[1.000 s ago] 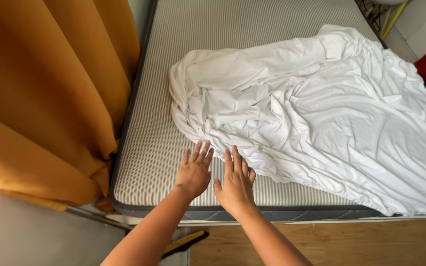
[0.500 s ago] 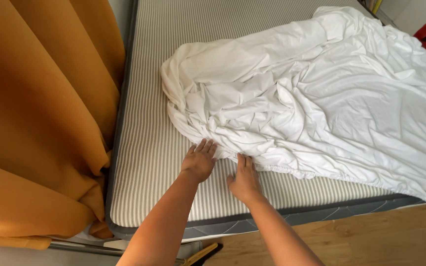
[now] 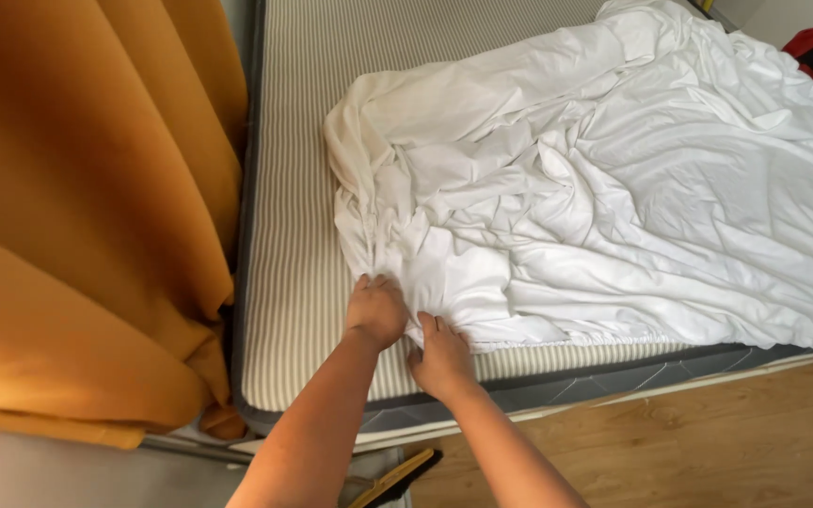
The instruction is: The person spreads a white fitted sheet over a mattress, pulling and tucking the elasticized edges under the mattress corners to secure it. The person moves around the bed to adjust the sheet on all sides.
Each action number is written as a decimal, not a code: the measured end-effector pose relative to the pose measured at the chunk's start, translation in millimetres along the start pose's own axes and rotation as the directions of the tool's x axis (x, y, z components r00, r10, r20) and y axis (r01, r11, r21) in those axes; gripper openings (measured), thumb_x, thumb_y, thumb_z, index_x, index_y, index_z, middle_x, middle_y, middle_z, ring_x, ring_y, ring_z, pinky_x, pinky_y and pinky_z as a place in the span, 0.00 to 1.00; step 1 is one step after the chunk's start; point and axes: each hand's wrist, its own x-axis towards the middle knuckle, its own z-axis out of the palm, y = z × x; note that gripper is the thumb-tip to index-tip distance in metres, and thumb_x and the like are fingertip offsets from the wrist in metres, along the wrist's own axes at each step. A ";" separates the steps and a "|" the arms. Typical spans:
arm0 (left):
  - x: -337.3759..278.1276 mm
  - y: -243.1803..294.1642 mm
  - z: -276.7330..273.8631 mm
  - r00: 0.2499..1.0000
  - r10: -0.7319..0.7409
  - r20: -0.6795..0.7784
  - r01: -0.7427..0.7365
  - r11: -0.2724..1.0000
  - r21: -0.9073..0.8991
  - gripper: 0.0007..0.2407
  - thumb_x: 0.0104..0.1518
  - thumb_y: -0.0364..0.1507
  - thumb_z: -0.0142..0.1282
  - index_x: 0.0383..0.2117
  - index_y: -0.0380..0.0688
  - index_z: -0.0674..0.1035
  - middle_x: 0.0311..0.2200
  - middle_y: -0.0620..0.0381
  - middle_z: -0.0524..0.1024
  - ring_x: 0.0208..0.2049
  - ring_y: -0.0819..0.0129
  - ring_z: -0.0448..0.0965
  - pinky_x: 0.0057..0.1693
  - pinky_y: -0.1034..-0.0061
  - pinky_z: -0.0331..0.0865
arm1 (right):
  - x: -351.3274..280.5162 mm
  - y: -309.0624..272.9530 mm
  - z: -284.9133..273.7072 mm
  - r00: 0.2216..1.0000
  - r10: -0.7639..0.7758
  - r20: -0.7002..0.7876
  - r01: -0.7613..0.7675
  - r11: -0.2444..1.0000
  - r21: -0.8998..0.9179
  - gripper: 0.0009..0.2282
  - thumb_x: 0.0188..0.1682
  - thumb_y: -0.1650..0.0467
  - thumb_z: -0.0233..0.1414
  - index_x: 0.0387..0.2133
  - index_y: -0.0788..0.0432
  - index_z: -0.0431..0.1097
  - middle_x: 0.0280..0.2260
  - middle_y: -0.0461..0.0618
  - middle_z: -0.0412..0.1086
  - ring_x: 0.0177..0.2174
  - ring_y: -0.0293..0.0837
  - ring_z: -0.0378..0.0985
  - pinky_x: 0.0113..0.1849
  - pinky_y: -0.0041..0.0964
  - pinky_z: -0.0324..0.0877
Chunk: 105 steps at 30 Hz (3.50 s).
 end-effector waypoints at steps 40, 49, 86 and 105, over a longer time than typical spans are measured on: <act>-196.5 -117.8 24.2 0.718 -0.579 0.386 0.691 0.659 -0.295 0.45 0.55 0.35 0.62 0.70 0.35 0.38 0.73 0.46 0.45 0.72 0.58 0.49 0.73 0.69 0.44 | -105.2 -135.2 114.3 0.950 -0.271 -0.155 0.276 0.961 0.009 0.21 0.41 0.83 0.51 0.49 0.56 0.72 0.44 0.51 0.69 0.47 0.54 0.70 0.52 0.50 0.65; -184.8 -134.8 65.4 0.638 -0.626 0.449 0.708 0.247 -0.661 0.39 0.56 0.30 0.58 0.70 0.34 0.44 0.69 0.37 0.57 0.66 0.48 0.65 0.68 0.65 0.62 | -113.0 -143.5 123.6 0.890 -0.405 -0.207 0.441 0.881 0.171 0.22 0.42 0.84 0.49 0.50 0.57 0.73 0.37 0.53 0.73 0.43 0.54 0.73 0.50 0.49 0.66; -158.6 -159.1 138.6 0.445 -0.715 0.539 0.094 -0.561 -0.822 0.30 0.59 0.49 0.43 0.63 0.41 0.69 0.61 0.49 0.72 0.58 0.58 0.73 0.63 0.68 0.65 | -88.5 -87.8 226.9 0.807 0.214 0.550 -0.530 -0.148 0.835 0.10 0.52 0.75 0.53 0.45 0.66 0.69 0.43 0.59 0.72 0.38 0.51 0.78 0.39 0.41 0.75; -181.0 -152.0 123.6 0.267 -0.750 0.605 0.274 -0.543 -0.794 0.29 0.62 0.42 0.42 0.65 0.36 0.60 0.63 0.44 0.65 0.60 0.55 0.70 0.63 0.65 0.64 | -111.0 -93.6 211.3 0.662 0.587 0.466 -0.680 0.209 0.703 0.08 0.51 0.74 0.49 0.40 0.70 0.68 0.27 0.60 0.77 0.19 0.48 0.79 0.19 0.37 0.66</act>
